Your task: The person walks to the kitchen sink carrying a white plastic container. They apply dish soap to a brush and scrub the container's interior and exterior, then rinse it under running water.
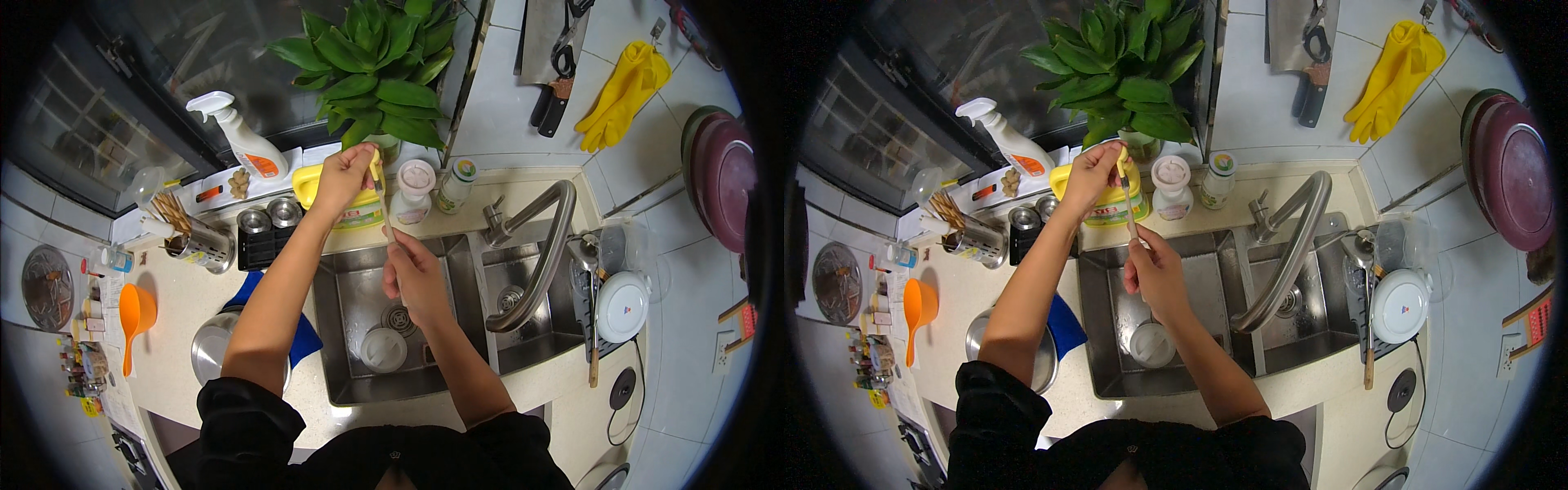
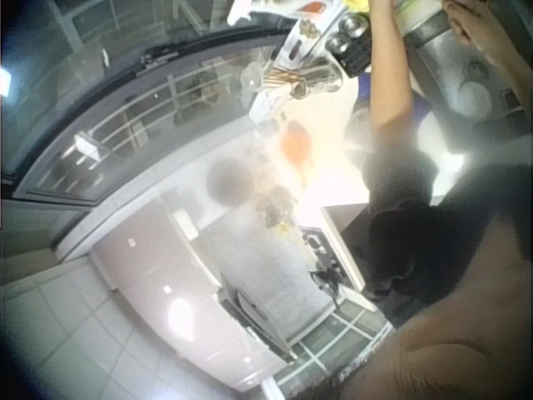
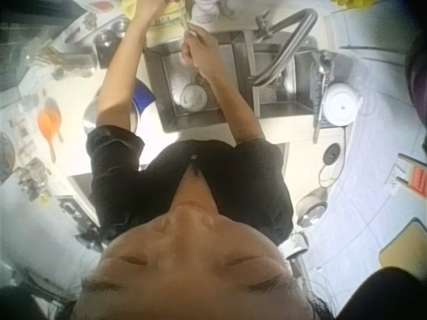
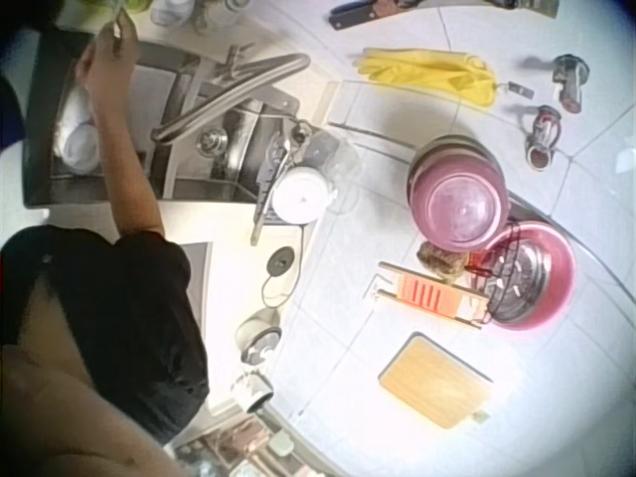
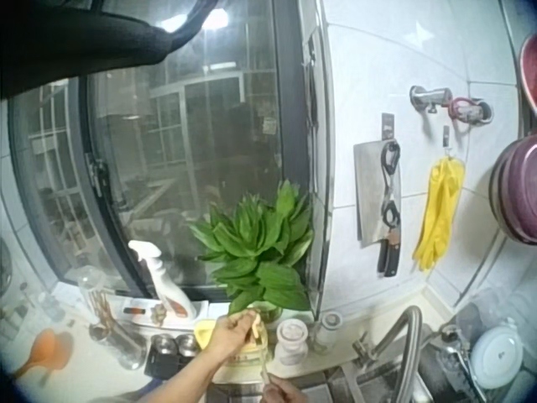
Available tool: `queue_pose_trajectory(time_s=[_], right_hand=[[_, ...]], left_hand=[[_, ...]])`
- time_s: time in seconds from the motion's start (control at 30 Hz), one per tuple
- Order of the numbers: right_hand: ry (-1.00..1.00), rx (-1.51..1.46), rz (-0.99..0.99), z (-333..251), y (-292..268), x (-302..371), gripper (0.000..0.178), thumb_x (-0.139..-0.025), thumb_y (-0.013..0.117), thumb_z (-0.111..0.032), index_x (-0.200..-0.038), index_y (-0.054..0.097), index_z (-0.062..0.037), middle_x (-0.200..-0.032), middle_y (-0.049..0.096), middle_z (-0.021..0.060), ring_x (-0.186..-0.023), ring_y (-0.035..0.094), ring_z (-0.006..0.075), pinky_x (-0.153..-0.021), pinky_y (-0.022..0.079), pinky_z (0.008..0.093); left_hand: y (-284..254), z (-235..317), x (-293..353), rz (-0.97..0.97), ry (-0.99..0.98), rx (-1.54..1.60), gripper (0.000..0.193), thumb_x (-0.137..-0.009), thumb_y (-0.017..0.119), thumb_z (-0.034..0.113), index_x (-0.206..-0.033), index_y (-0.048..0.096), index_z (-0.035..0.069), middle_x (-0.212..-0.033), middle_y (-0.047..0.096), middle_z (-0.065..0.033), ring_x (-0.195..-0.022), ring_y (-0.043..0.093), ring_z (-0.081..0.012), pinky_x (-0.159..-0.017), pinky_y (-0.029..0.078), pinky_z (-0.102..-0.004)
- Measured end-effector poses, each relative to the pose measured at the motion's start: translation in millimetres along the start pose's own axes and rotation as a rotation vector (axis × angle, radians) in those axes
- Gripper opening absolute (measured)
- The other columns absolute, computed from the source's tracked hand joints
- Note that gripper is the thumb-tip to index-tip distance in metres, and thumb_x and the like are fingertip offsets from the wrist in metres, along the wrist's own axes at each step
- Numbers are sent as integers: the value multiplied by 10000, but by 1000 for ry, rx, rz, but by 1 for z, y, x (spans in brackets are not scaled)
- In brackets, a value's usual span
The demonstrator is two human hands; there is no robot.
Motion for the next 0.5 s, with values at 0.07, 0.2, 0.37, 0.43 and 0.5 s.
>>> queue_pose_trajectory(time_s=[0.07,0.2,0.37,0.43,0.5], right_hand=[[9,-9,12,2,-1,0,311,-911,459,-136,-1209,498,-55,-587,454,1,-443,414,91,-411,332,220],[-4,-2,12,3,-2,1,312,-911,458,-138,-1209,498,-53,-587,450,-2,-444,412,92,-416,334,222],[-12,16,2,2,-4,4,319,-911,448,-138,-1214,487,-48,-582,447,-2,-444,413,93,-413,329,221],[7,46,-31,2,-2,13,322,-911,440,-134,-1217,480,-41,-578,443,1,-444,413,93,-410,323,220],[17,101,-85,2,-6,29,324,-911,431,-129,-1218,472,-32,-572,438,4,-445,413,93,-408,317,219]], left_hand=[[1,1,1,2,8,6,261,-893,520,216,-998,594,-11,-701,577,0,-483,446,-45,-481,353,-180],[-1,-3,-2,-3,9,12,259,-895,518,213,-1002,590,-11,-706,578,-5,-483,447,-48,-486,361,-183],[0,-2,-1,-31,12,-35,249,-910,500,227,-1035,589,32,-780,600,9,-548,464,-42,-517,387,-179],[-4,-1,0,-30,0,-17,245,-910,502,227,-1033,588,34,-763,597,7,-545,463,-48,-519,394,-185],[-7,15,9,23,45,-77,247,-908,498,211,-1033,583,16,-741,589,-11,-539,502,-53,-510,401,-196]])
Point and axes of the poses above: each hand's wrist, its own x-axis away from the middle knuckle, its own y-axis out of the palm, z = x × y, the point moved 10 cm from there along -x, towards the middle knuckle
